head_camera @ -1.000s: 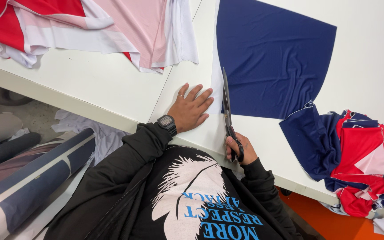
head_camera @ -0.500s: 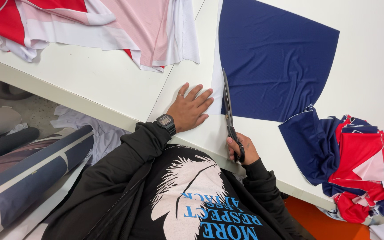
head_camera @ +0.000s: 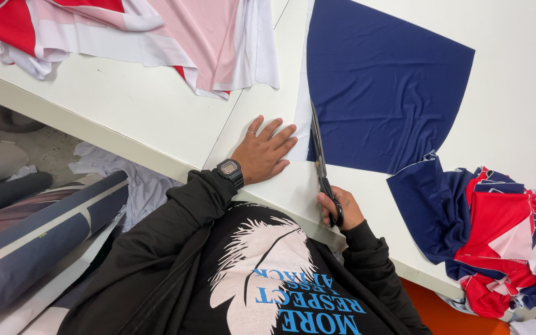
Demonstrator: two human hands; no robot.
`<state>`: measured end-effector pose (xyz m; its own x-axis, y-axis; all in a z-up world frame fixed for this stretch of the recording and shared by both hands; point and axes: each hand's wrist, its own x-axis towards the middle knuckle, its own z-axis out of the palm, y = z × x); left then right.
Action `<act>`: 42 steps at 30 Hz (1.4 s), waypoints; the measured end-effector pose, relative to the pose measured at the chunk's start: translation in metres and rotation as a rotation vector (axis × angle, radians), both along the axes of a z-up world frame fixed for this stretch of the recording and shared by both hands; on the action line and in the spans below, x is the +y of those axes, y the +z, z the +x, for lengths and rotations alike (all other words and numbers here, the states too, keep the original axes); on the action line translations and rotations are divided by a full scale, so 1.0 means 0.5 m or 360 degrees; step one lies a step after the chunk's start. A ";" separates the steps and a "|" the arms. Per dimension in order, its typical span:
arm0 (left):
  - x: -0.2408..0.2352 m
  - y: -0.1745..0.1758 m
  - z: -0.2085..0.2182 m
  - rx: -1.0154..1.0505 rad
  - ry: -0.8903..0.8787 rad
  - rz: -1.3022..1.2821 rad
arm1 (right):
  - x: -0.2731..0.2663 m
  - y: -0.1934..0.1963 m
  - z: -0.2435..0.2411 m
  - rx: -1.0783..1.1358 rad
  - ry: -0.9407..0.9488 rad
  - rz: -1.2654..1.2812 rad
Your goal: The person uses shears to cut a blue fabric piece along a paper pattern on a white table. After cutting, they fold the fabric and place it on a stack of similar pieces. They then pick up a red and white fabric piece and begin cutting it.
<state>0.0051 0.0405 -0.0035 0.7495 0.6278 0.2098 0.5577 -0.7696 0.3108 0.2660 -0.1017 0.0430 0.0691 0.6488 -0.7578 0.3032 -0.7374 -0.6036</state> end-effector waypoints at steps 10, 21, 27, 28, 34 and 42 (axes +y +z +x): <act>0.001 0.007 0.000 -0.0019 0.0002 -0.0020 | 0.042 0.001 0.006 0.0181 0.0024 0.0160; 0.004 0.007 0.000 -0.0013 0.0002 -0.0041 | 0.081 0.000 -0.002 0.0195 0.0012 0.0144; 0.005 0.009 -0.001 -0.0013 0.0005 -0.0030 | 0.090 0.002 -0.008 0.0212 -0.0006 0.0127; 0.005 0.009 -0.001 -0.0015 0.0003 -0.0031 | 0.090 0.003 -0.009 0.0209 -0.0011 0.0127; 0.005 0.008 -0.001 -0.0035 0.0008 -0.0033 | 0.091 0.003 -0.015 0.0185 -0.0040 0.0112; 0.005 0.004 0.000 -0.0017 0.0004 -0.0036 | 0.095 0.005 -0.015 0.0119 -0.0040 0.0079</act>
